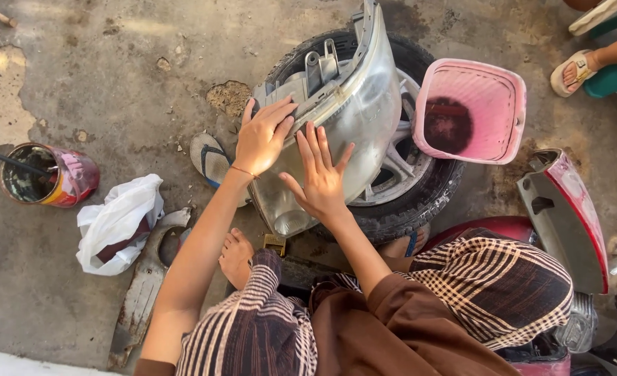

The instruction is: The person sands a silver motorcycle mudguard that is resting on a tire. They use a sanding block to smooth the surface, repeatedly dipping the block into a pink bucket of liquid to keep it wet. The person works on different sections of the mudguard, holding it steady with one hand while sanding with the other.

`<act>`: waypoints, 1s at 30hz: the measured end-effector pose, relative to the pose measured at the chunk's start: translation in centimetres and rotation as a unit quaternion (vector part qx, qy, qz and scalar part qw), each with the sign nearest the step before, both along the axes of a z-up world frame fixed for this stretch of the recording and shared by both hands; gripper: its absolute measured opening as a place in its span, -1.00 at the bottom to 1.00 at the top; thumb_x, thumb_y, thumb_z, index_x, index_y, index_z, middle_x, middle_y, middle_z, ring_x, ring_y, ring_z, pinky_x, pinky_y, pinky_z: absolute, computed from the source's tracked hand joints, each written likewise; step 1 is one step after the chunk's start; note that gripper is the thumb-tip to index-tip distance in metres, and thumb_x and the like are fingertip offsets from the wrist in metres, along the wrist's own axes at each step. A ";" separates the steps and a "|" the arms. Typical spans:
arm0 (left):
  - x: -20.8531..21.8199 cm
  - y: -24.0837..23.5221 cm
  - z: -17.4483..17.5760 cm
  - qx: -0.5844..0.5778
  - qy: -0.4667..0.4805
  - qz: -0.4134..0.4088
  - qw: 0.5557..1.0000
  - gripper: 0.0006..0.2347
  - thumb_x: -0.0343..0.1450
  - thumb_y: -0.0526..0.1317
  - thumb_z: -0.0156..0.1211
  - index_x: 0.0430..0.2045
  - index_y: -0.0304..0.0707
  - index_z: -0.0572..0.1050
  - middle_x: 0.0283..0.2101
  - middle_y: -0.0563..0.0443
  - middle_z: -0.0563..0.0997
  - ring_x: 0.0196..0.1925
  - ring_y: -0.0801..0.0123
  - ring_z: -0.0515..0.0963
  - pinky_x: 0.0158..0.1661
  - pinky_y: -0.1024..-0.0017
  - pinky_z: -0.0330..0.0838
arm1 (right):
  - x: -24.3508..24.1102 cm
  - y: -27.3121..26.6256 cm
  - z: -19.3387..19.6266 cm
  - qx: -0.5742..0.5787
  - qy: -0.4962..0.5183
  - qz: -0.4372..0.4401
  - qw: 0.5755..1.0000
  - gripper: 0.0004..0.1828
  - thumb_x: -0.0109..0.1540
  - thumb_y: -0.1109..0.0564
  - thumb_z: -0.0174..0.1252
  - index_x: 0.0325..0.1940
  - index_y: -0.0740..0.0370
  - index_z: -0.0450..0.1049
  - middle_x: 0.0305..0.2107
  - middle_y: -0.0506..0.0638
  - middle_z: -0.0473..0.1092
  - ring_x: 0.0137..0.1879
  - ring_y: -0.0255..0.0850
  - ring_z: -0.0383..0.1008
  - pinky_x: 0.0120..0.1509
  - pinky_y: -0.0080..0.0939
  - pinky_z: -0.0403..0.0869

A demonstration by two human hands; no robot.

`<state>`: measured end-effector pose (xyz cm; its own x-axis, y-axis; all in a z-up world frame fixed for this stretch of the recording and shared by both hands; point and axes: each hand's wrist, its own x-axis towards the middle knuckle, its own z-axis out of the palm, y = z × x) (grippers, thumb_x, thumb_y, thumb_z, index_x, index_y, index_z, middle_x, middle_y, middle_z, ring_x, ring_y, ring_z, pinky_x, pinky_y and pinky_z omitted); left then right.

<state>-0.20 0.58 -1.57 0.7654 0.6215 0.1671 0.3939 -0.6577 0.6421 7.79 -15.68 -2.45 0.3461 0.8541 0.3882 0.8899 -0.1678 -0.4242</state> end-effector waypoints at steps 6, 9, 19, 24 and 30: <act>0.0 1.8 -0.3 -0.003 0.077 -0.054 0.996 -0.68 0.62 -0.07 -0.07 0.28 0.05 0.41 0.37 0.04 0.40 0.42 0.21 0.34 0.38 -0.28 -0.24 | 1.3 0.1 0.7 -0.020 0.043 -0.011 0.999 -0.16 0.40 -0.37 -0.08 0.63 0.01 -0.14 0.57 -0.05 -0.23 0.68 -0.17 -0.32 0.54 0.62 -0.38; 1.3 3.4 -0.6 0.072 0.260 -0.088 0.959 -0.59 0.65 0.01 -0.25 0.42 0.02 0.25 0.44 -0.01 0.30 0.45 0.07 0.29 0.31 -0.34 0.01 | 2.2 -0.1 0.6 -0.006 0.037 -0.014 0.999 -0.20 0.44 -0.36 -0.13 0.64 -0.04 -0.17 0.58 -0.09 -0.26 0.69 -0.21 -0.33 0.55 0.62 -0.36; 6.3 2.0 6.9 0.066 0.584 -0.091 0.804 -0.53 0.59 -0.11 -0.17 0.47 -0.01 0.05 0.07 -0.30 0.60 0.01 -0.21 0.61 -0.11 0.02 0.54 | 3.8 0.3 0.5 -0.061 0.019 -0.077 0.995 -0.23 0.47 -0.42 -0.15 0.63 -0.11 -0.17 0.60 -0.12 -0.15 0.73 -0.27 -0.22 0.62 0.34 -0.67; 5.8 3.3 6.2 0.098 0.561 -0.098 0.816 -0.56 0.60 -0.08 -0.17 0.43 -0.06 0.18 -0.01 -0.33 0.61 -0.01 -0.33 0.57 -0.20 -0.06 0.50 | 4.2 0.7 1.5 -0.121 0.048 -0.112 0.985 -0.20 0.53 -0.44 -0.16 0.68 -0.11 -0.25 0.63 -0.18 -0.27 0.75 -0.30 -0.38 0.63 0.37 -0.65; 4.7 5.1 5.9 0.092 0.534 -0.148 0.827 -0.74 0.59 -0.05 -0.13 0.02 -0.16 0.39 -0.16 -0.42 0.62 -0.15 -0.38 0.57 -0.22 -0.06 0.41 | 4.4 0.7 1.7 -0.127 0.032 -0.131 0.983 -0.22 0.52 -0.47 -0.10 0.66 -0.14 -0.17 0.61 -0.18 -0.25 0.73 -0.35 -0.28 0.61 0.38 -0.61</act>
